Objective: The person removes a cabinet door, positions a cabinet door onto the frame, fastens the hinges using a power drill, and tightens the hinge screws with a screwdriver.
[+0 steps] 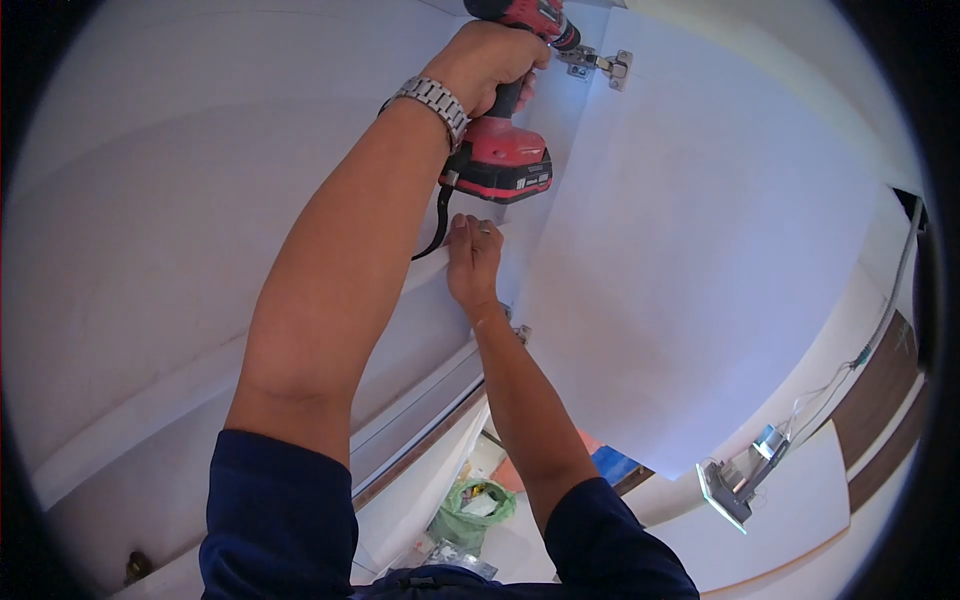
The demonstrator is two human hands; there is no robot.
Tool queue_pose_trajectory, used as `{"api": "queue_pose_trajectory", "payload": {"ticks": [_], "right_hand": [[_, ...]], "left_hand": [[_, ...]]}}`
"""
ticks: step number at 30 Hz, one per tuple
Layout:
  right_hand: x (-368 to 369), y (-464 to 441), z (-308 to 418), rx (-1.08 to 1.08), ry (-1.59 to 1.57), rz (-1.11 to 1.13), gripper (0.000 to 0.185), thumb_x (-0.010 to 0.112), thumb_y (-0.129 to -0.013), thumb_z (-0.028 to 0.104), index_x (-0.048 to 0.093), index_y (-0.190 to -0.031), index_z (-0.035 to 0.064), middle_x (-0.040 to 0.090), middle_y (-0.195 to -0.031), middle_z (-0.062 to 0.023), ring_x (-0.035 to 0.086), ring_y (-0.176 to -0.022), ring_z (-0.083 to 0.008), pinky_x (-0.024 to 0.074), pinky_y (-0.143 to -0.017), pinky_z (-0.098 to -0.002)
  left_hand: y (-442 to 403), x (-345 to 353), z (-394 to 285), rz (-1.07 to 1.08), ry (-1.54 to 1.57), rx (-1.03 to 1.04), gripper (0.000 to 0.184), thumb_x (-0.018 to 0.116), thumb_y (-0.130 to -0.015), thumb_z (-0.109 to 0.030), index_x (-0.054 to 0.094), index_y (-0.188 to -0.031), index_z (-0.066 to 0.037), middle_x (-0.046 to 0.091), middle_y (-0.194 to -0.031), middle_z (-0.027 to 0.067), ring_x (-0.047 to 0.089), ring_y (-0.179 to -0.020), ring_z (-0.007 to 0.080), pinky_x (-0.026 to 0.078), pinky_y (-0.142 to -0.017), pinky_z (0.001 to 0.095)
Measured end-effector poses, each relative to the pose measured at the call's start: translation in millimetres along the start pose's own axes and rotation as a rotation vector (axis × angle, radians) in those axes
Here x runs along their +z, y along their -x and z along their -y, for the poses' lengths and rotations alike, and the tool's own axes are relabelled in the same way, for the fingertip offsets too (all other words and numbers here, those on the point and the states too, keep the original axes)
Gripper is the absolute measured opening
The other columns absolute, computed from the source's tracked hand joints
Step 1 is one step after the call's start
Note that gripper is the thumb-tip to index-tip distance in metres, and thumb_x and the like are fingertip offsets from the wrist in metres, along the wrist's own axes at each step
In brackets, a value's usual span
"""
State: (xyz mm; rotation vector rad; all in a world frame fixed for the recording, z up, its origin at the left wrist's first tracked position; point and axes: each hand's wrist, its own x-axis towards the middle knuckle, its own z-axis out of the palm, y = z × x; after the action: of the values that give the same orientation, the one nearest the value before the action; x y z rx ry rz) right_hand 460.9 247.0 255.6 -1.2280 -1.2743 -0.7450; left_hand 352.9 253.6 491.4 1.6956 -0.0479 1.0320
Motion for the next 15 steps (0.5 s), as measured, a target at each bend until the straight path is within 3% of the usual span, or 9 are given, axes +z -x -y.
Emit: {"api": "queue_pose_trajectory", "payload": {"ticks": [15], "right_hand": [[-0.1, -1.5, -4.7, -0.025, -0.001, 0.014, 0.042, 0.040, -0.101, 0.023, 0.058, -0.069, 0.0049, 0.057, -0.067, -0.0114, 0.050, -0.070, -0.0332, 0.0354, -0.077, -0.0429]], "left_hand": [[-0.4, -2.9, 7.0, 0.008, 0.063, -0.012, 0.013, 0.066, -0.081, -0.007, 0.061, -0.086, 0.004, 0.059, -0.068, 0.0113, 0.057, -0.055, 0.0200, 0.051, -0.050, 0.0354]]}}
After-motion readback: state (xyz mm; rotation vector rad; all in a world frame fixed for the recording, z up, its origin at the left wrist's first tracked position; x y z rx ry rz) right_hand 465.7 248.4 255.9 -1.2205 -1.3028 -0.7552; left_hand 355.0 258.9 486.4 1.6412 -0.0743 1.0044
